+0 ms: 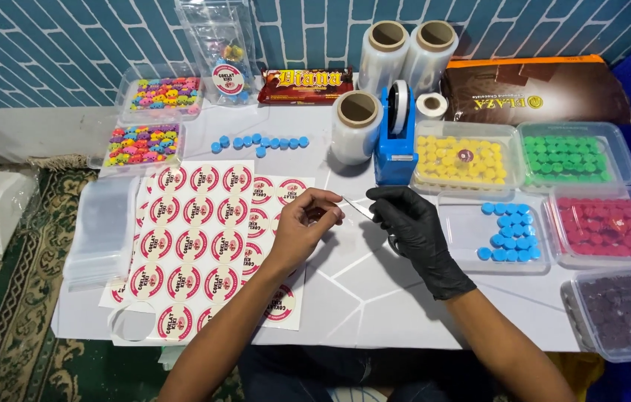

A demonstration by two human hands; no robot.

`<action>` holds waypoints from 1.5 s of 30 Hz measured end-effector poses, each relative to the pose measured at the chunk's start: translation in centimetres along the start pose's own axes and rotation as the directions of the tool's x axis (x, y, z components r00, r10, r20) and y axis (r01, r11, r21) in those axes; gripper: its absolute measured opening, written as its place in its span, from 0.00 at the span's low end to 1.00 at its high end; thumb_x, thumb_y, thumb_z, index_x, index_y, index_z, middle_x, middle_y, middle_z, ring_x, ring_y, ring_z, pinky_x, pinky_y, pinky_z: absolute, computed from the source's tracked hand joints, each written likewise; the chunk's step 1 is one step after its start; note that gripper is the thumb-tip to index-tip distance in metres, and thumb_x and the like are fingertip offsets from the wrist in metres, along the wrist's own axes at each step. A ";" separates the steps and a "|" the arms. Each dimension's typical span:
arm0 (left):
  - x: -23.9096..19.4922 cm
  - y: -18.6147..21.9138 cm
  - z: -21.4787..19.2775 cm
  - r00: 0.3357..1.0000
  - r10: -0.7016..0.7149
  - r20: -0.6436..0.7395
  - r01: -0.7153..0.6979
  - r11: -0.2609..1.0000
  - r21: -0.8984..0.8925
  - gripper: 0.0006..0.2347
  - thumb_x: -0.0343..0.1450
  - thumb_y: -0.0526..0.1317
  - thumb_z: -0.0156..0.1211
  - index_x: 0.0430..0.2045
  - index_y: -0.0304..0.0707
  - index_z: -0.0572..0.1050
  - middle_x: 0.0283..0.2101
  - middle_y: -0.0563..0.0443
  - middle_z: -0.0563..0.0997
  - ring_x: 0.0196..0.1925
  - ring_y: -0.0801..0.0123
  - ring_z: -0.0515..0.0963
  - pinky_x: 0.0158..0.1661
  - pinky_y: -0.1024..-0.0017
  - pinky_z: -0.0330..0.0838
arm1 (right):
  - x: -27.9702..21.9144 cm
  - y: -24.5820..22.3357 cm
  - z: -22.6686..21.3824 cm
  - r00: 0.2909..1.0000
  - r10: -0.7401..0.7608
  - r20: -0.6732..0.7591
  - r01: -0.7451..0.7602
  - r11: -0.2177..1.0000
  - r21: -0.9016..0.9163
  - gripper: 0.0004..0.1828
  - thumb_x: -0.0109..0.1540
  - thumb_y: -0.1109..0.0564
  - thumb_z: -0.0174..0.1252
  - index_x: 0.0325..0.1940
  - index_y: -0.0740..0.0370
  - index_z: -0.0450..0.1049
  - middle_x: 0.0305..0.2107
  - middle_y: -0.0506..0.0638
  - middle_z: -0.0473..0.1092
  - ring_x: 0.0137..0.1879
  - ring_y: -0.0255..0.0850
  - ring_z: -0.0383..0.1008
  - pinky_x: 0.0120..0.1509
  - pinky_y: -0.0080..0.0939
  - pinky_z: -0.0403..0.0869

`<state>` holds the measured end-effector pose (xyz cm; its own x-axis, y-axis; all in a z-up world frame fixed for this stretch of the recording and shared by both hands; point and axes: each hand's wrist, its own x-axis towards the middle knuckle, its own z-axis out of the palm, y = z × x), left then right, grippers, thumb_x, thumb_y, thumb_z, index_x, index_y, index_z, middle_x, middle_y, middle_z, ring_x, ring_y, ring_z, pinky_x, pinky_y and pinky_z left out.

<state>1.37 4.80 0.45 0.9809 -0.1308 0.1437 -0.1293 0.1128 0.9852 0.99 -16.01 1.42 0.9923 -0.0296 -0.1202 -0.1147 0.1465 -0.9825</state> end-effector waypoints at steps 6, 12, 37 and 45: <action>0.6 -2.3 0.0 1.000 -0.026 0.006 0.027 0.995 -0.091 0.05 0.70 0.32 0.65 0.38 0.34 0.80 0.28 0.45 0.83 0.32 0.70 0.83 0.36 0.75 0.78 | 0.2 -0.2 0.2 0.995 -0.060 0.077 0.059 0.998 0.026 0.16 0.63 0.56 0.66 0.54 0.62 0.79 0.36 0.55 0.78 0.41 0.36 0.77 0.44 0.30 0.75; -0.1 -0.4 1.2 1.000 0.012 0.021 -0.011 0.999 -0.044 0.04 0.71 0.33 0.65 0.37 0.33 0.80 0.27 0.45 0.83 0.32 0.70 0.82 0.36 0.75 0.77 | -0.3 0.0 1.1 0.988 -0.102 0.116 0.108 0.993 -0.049 0.17 0.60 0.62 0.69 0.53 0.61 0.80 0.34 0.51 0.78 0.39 0.30 0.74 0.43 0.28 0.76; 0.1 0.5 -0.2 0.918 0.326 0.226 -0.326 0.945 -0.041 0.02 0.72 0.31 0.63 0.35 0.34 0.81 0.38 0.45 0.80 0.43 0.66 0.80 0.48 0.67 0.75 | -1.3 -1.1 -0.8 0.903 -0.422 -0.087 0.421 0.907 -0.030 0.03 0.65 0.64 0.60 0.39 0.64 0.79 0.27 0.54 0.75 0.35 0.35 0.72 0.46 0.36 0.74; 0.1 -1.1 0.2 0.935 0.285 0.211 -0.250 0.951 -0.181 0.02 0.69 0.28 0.68 0.32 0.29 0.82 0.35 0.41 0.83 0.41 0.66 0.81 0.48 0.68 0.74 | -2.1 -1.7 0.6 0.808 -0.530 0.258 0.573 0.809 -0.133 0.14 0.53 0.66 0.74 0.41 0.63 0.82 0.33 0.54 0.79 0.35 0.36 0.75 0.36 0.30 0.72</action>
<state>1.58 4.50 -0.59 0.8496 -0.2978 0.4354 -0.3418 0.3179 0.8844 -0.85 -15.57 3.43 0.8744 0.1536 0.4602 0.4696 -0.0301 -0.8824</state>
